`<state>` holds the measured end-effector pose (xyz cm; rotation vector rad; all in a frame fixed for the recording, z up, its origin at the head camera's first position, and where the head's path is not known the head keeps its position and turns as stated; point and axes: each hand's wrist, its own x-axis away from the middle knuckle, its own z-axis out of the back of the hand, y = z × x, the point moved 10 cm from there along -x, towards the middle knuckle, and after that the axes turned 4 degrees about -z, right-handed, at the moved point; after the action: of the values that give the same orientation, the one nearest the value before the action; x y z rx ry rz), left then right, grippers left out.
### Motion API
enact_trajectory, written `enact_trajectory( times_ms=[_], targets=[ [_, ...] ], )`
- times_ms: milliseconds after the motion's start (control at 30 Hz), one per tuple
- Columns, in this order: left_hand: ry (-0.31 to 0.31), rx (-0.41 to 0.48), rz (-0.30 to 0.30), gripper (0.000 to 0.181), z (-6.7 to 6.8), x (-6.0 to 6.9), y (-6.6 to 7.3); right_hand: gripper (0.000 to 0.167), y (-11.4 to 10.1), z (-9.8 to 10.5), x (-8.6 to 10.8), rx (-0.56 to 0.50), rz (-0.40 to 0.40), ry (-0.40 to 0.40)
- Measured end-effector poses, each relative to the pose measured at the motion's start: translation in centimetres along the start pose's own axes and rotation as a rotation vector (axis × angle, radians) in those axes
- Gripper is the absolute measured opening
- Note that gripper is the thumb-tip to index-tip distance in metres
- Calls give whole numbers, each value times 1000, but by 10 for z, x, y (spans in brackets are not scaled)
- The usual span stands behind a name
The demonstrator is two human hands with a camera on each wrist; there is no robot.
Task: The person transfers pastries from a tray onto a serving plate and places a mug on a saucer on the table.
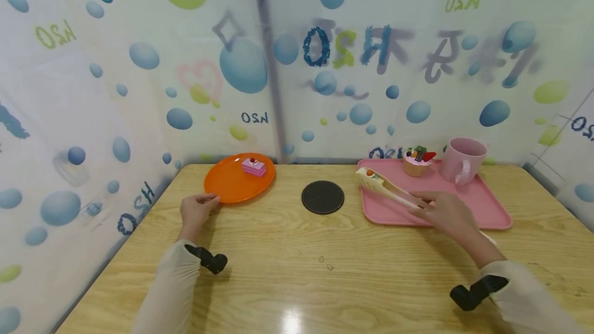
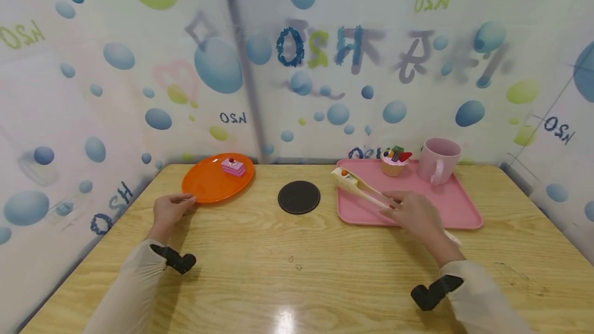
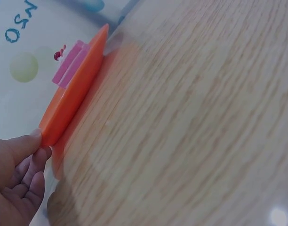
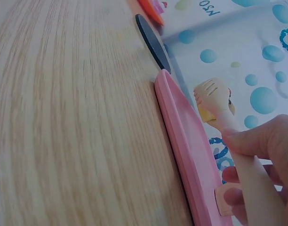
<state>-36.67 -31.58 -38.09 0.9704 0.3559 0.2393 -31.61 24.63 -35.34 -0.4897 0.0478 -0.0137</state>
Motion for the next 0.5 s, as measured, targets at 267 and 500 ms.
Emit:
enact_trajectory(
  times_ms=[267,500],
  targets=[
    [17,1,-3,29,1,1,0,54,-15,-3,-4,-4,26,15],
    [11,21,-9,30,1,0,-1,55,-20,-9,-6,0,33,-12]
  ],
)
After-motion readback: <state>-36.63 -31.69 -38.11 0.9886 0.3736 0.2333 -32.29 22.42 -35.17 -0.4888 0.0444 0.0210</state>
